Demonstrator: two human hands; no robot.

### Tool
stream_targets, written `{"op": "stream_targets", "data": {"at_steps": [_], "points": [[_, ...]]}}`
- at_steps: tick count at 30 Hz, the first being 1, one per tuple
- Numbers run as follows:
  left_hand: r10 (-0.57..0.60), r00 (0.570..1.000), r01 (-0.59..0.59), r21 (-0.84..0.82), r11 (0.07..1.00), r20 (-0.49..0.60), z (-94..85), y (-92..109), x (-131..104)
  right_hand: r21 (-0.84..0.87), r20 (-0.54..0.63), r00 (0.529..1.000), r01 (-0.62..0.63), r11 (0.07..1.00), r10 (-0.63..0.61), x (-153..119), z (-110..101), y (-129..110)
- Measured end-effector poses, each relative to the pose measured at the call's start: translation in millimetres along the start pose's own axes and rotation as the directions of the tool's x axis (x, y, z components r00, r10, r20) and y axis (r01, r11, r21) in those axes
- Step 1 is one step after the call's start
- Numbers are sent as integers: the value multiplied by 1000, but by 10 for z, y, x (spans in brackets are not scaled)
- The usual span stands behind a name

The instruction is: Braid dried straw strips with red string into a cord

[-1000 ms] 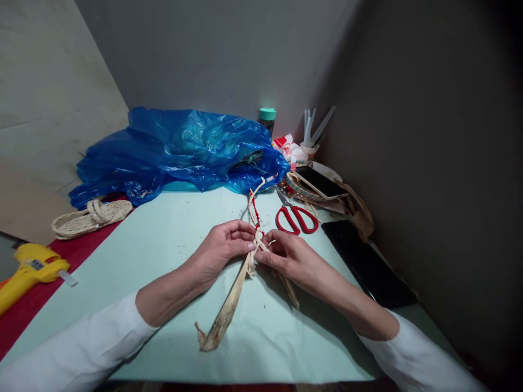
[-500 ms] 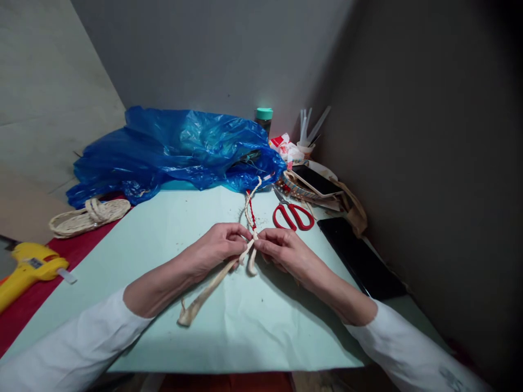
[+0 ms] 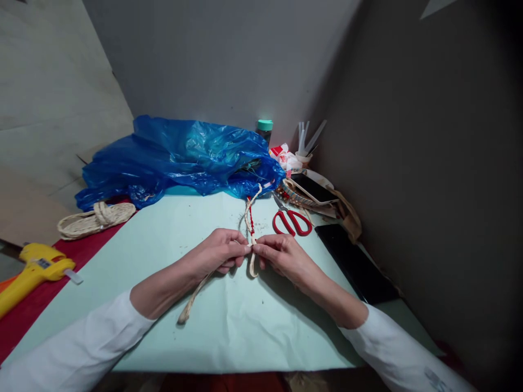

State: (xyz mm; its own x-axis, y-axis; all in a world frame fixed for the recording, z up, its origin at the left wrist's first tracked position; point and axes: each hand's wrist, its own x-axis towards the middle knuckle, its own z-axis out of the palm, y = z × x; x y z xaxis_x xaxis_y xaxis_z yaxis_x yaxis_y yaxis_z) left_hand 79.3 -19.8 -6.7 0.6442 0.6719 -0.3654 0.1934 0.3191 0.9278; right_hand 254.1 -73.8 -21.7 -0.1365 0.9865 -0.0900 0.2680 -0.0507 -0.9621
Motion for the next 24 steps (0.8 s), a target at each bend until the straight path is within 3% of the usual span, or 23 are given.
{"op": "stream_targets", "data": {"at_steps": [6, 11, 15, 18, 22, 24], "points": [[149, 984, -99, 379, 920, -103, 119, -20, -140, 100, -3, 999, -38, 994, 39, -22, 52, -29], [256, 949, -98, 599, 795, -186, 235, -39, -242, 81, -10, 999, 46, 996, -46, 12, 99, 22], [401, 900, -148, 750, 645, -168, 344, -73, -237, 138, 12, 996, 90, 986, -93, 47, 136, 99], [441, 884, -99, 860, 501, -155, 402, -136, -223, 181, 0, 996, 93, 979, -94, 41, 134, 114], [466, 882, -48, 974, 220, -62, 449, -207, -253, 194, -8, 993, 119, 974, -120, 16, 96, 69], [443, 897, -51, 990, 134, -13, 484, -209, -272, 200, -10, 993, 120, 972, -121, 10, 84, 45]]}}
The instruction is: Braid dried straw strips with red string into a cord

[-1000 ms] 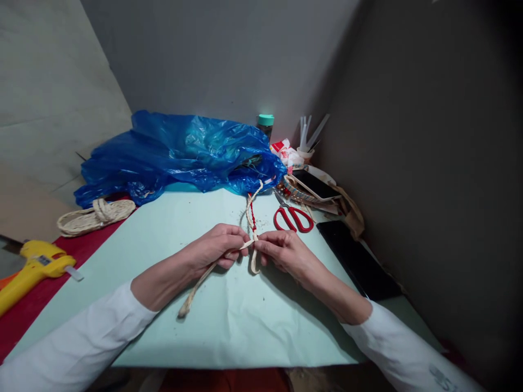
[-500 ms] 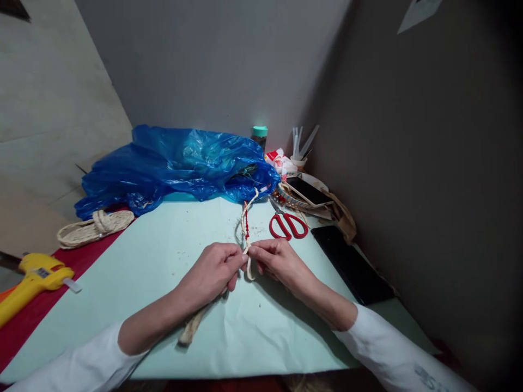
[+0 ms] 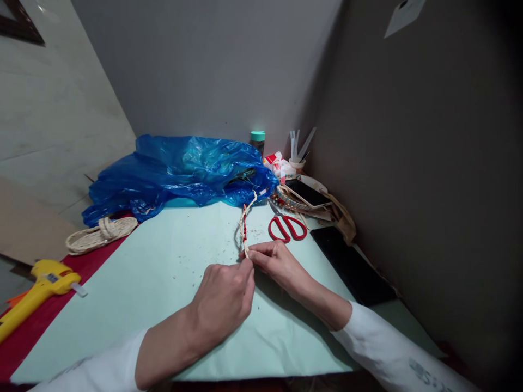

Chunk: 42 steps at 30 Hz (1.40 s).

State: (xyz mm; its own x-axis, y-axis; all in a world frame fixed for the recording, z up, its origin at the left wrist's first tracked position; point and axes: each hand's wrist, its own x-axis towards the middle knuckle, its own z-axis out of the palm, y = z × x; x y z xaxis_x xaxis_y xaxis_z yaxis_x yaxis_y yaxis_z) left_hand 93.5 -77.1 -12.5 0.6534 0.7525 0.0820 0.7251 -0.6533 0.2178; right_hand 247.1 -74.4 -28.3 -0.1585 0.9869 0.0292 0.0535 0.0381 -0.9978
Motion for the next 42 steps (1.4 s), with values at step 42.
{"op": "stream_targets", "data": {"at_steps": [42], "points": [[-163, 918, 381, -919, 99, 363, 121, -367, 290, -526, -12, 995, 78, 847, -100, -143, 124, -134]]}}
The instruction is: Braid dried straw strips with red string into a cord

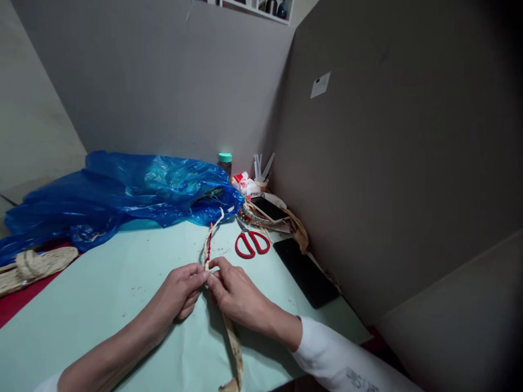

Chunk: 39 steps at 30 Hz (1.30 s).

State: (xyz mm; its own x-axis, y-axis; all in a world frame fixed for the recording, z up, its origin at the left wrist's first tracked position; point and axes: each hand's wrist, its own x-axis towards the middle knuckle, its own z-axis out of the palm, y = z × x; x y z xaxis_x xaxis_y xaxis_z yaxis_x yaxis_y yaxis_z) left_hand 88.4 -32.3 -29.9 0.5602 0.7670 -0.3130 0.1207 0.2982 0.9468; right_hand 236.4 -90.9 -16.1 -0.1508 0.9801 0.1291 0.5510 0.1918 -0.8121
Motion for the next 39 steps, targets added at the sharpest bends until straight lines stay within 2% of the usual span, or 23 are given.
{"op": "stream_targets", "data": {"at_steps": [4, 7, 8, 9, 10, 12, 14, 16, 19, 22, 23, 24, 25, 27, 28, 29, 31, 33, 36, 39], "points": [[-30, 998, 33, -42, 999, 61, -35, 12, 34, -33, 45, 999, 7, 999, -6, -14, -9, -12], [-19, 998, 22, -53, 998, 58, -35, 16, 25, -148, 84, 996, 45, 988, -33, 56, -213, 11], [-20, 998, 23, -56, 998, 59, -30, 20, 17, -229, 48, 998, 42, 972, -32, 109, -344, 35], [-21, 998, 25, -59, 998, 57, -25, 26, 8, -333, -38, 999, 16, 943, -31, 178, -504, 71], [-22, 998, 26, -61, 998, 54, -19, 33, 0, -456, -184, 982, -50, 889, -39, 258, -683, 119], [-24, 999, 27, -63, 998, 45, -8, 49, -14, -665, -448, 890, -274, 695, -78, 424, -1054, 253], [-28, 999, 30, -65, 997, 35, -3, 61, -23, -754, -544, 838, -471, 458, -34, 553, -1355, 421], [-37, 999, 39, -69, 997, 35, -3, 67, -26, -747, -572, 820, -528, 404, 14, 618, -1527, 594], [-38, 998, 43, -97, 994, 50, -10, 63, -24, -732, -588, 807, -558, 391, 53, 628, -1583, 776], [-26, 998, 32, -128, 991, 53, -15, 50, -15, -722, -616, 788, -576, 383, 25, 618, -1586, 784], [-24, 999, 30, -134, 991, 46, -15, 45, -11, -711, -629, 778, -570, 411, -10, 619, -1600, 750], [-23, 999, 28, -137, 990, 37, -15, 41, -7, -687, -646, 761, -548, 477, -55, 621, -1619, 703], [-21, 999, 24, -138, 990, 26, -15, 36, -3, -644, -665, 740, -497, 582, -103, 622, -1639, 650], [-13, 1000, 12, -129, 992, -3, -13, 29, 4, -467, -685, 711, -265, 843, -156, 616, -1670, 544], [-6, 1000, 3, -120, 993, -21, -12, 25, 6, -318, -678, 721, -115, 941, -141, 605, -1674, 499], [-1, 999, -4, -112, 994, -37, -11, 22, 8, -143, -652, 752, 9, 990, -101, 589, -1666, 461], [12, 998, -18, -96, 995, -61, -8, 18, 7, 211, -543, 839, 129, 969, 7, 544, -1619, 409], [23, 997, -28, -73, 997, -73, -4, 21, 2, 459, -395, 913, 97, 883, 105, 499, -1533, 372], [19, 997, -23, -44, 999, -70, -4, 38, -6, 592, -202, 969, 3, 806, 145, 459, -1358, 311], [1, 1000, -2, -64, 998, -29, -21, 49, 4, 628, -100, 986, -38, 777, 130, 461, -1160, 239]]}}
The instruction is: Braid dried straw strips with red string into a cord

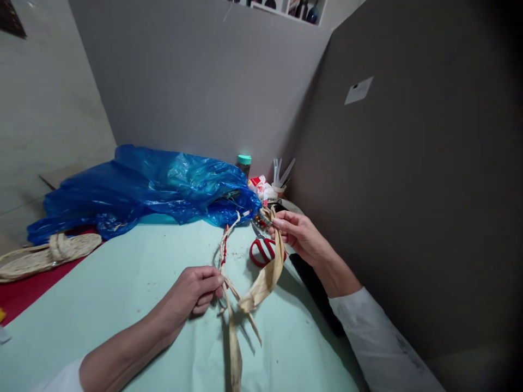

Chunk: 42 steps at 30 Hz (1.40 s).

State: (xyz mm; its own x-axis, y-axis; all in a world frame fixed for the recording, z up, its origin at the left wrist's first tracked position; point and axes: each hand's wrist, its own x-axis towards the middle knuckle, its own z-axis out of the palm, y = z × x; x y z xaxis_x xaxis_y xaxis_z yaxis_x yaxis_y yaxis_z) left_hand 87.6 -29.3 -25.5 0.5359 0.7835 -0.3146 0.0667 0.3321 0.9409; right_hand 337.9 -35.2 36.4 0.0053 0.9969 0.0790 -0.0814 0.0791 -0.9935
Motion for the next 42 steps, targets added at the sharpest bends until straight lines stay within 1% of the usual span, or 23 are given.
{"op": "stream_targets", "data": {"at_steps": [4, 6, 10, 13, 15, 19, 22, 24, 28, 31, 33, 35, 38, 40, 42], "points": [[-2, 1000, 2, -2, 1000, 16, -29, -17, 28, 37, 57, 998, -33, 999, 30, -14, 234, 123], [5, 1000, -5, 12, 1000, 1, -28, -29, 28, 44, 52, 998, -24, 999, 22, -27, 331, 195], [43, 999, -41, 52, 998, -26, 14, -28, -5, 1, 32, 999, 38, 999, -38, -89, 521, 316], [86, 995, -82, 87, 993, -46, 57, -14, -30, -36, -4, 1000, 12, 999, -12, -145, 655, 380], [107, 991, -97, 119, 988, -75, 80, -7, -40, -91, -23, 1000, -6, 996, 4, -167, 717, 419], [114, 987, -95, 158, 983, -114, 107, -2, -52, -260, -61, 998, 13, 965, -30, -157, 753, 489], [122, 986, -110, 105, 988, -117, 114, -5, -54, -363, -79, 994, 40, 931, -74, -126, 757, 525], [142, 983, -136, 63, 989, -114, 113, -7, -51, -440, -88, 988, 77, 895, -128, -106, 775, 547], [173, 982, -170, 45, 984, -73, 106, 6, -42, -565, -73, 975, 131, 814, -208, -77, 845, 585], [129, 991, -128, 37, 991, -26, 97, 25, -45, -625, -53, 976, 134, 769, -213, -73, 907, 594], [106, 994, -106, 8, 994, 5, 90, 35, -52, -647, -49, 976, 130, 751, -211, -78, 944, 591], [118, 993, -118, -5, 993, 26, 86, 38, -58, -646, -40, 978, 130, 752, -204, -85, 975, 591], [145, 989, -145, 38, 989, 4, 88, 32, -62, -628, -26, 981, 133, 767, -192, -89, 1000, 604], [143, 990, -142, 53, 988, -17, 88, 25, -64, -610, -24, 984, 127, 782, -178, -91, 991, 609], [135, 990, -134, 38, 990, -28, 81, 16, -69, -561, 10, 990, 124, 818, -144, -100, 951, 594]]}}
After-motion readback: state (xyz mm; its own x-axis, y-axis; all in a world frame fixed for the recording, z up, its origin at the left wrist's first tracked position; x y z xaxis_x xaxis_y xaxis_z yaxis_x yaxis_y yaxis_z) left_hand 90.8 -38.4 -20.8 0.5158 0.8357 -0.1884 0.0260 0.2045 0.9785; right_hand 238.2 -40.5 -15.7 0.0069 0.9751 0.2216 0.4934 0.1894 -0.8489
